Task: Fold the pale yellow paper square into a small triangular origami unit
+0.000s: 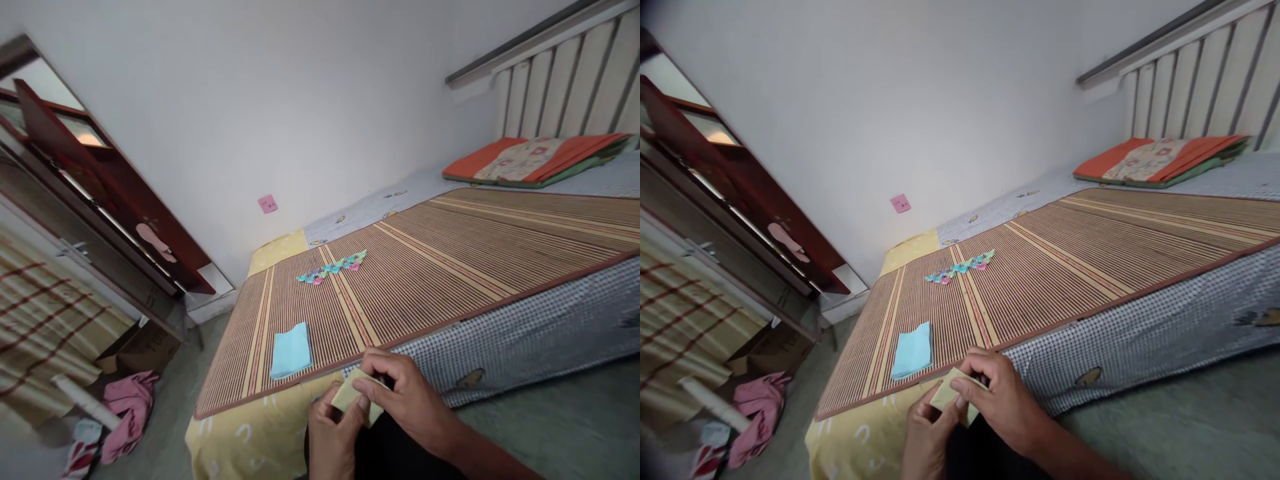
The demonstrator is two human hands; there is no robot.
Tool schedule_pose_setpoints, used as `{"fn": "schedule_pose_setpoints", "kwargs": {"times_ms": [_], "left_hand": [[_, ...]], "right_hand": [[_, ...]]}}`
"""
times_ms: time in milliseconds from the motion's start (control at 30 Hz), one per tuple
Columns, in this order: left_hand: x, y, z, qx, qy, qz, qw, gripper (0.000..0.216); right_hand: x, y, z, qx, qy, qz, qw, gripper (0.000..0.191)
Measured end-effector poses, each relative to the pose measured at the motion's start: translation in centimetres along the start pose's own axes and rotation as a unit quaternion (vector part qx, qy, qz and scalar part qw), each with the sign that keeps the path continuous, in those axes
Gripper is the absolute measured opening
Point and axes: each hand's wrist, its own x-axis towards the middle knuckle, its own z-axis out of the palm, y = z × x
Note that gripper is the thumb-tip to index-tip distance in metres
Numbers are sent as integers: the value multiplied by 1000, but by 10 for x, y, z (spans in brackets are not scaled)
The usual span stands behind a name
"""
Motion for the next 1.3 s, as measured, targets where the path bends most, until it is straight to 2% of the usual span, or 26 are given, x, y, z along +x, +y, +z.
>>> {"fn": "schedule_pose_setpoints", "kwargs": {"times_ms": [133,300,400,533,700,800,900,1000,1133,1200,1300], "left_hand": [[-4,-2,0,-5,7,-40,999,35],[-6,3,8,-116,5,-105,988,45],[-1,2,12,-174,7,-84,981,45],[10,-5,6,-192,4,-60,980,46],[29,-9,-9,-219,-20,-119,968,43],[52,-7,-10,-232,-28,-135,963,39],[87,-1,-6,-238,-47,-93,966,37],[128,12,1,-230,-32,-61,971,35],[177,23,10,-235,16,-39,971,34],[196,22,14,-237,14,-29,971,32],[215,13,17,-238,5,-17,971,27]], "right_hand": [[-6,4,-1,-34,33,-34,998,24],[-5,12,-2,-70,68,-58,994,24],[0,13,5,-81,82,-65,991,23],[8,15,17,-80,81,-54,992,25],[25,25,28,-37,57,-42,997,28],[49,34,30,-15,53,-49,997,29],[85,43,26,12,45,-47,998,30],[129,53,15,67,31,-15,997,24],[177,73,-3,131,108,-1,985,39],[191,84,-6,136,142,-11,980,38],[204,96,-4,136,148,-19,979,32]]}}
